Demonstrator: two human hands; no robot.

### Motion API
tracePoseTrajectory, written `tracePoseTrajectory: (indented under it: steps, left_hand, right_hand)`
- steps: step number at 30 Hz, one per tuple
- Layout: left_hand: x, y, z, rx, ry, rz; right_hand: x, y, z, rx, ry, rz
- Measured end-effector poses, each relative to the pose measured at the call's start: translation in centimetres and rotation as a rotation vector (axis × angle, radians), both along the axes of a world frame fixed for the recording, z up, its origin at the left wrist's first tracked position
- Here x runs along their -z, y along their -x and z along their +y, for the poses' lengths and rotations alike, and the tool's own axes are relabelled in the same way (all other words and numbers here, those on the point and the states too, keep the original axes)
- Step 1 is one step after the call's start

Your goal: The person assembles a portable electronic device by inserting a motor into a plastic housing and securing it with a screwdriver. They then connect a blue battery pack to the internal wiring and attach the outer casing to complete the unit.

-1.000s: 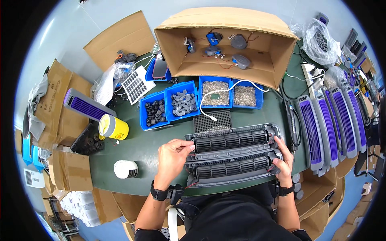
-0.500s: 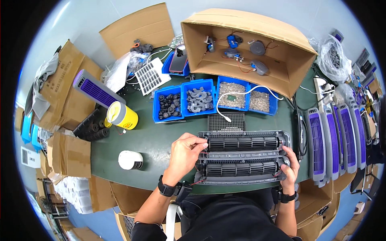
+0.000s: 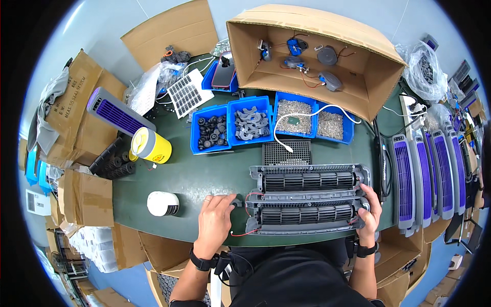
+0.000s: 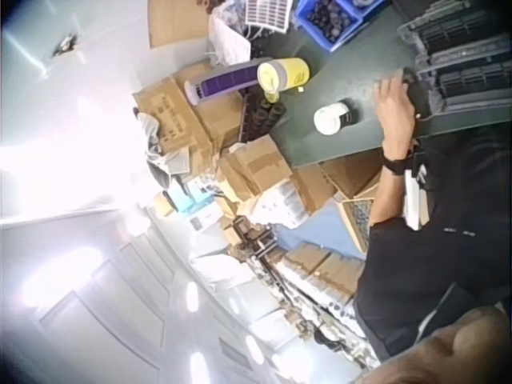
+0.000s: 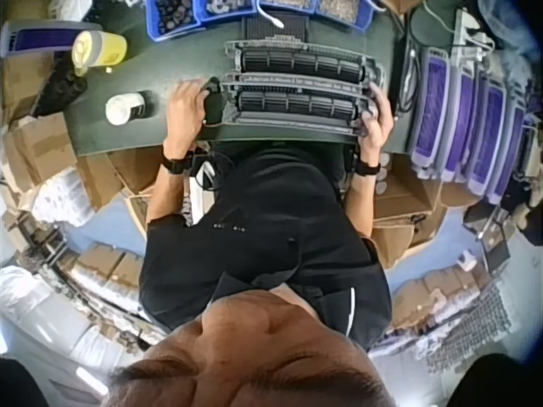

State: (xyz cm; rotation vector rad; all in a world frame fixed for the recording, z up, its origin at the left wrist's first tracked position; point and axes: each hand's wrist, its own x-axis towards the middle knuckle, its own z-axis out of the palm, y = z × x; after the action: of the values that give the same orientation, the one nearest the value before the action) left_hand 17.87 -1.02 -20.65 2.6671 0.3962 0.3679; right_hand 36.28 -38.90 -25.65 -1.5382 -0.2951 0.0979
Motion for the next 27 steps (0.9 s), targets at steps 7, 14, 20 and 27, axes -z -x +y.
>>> tracePoseTrajectory:
  steps: [7,14,20,27]
  left_hand:
    - [-1.2,0.2,-0.3,-0.095,0.144,0.044]
    - [-2.6,1.3,-0.7,-0.158,0.539,0.000]
    - [-3.4,1.5,-2.0,-0.107,0.653,-0.011]
    - [-4.1,0.8,-4.0,-0.136,0.669,0.015]
  right_hand:
    - [-0.4,0.1,0.2,-0.015,0.014,-0.031]
    - [-0.4,0.1,0.3,-0.011,0.003,-0.028]
    - [-0.8,0.0,0.3,-0.015,0.031,-0.057]
    - [-0.6,0.0,0.4,-0.012,0.017,-0.039]
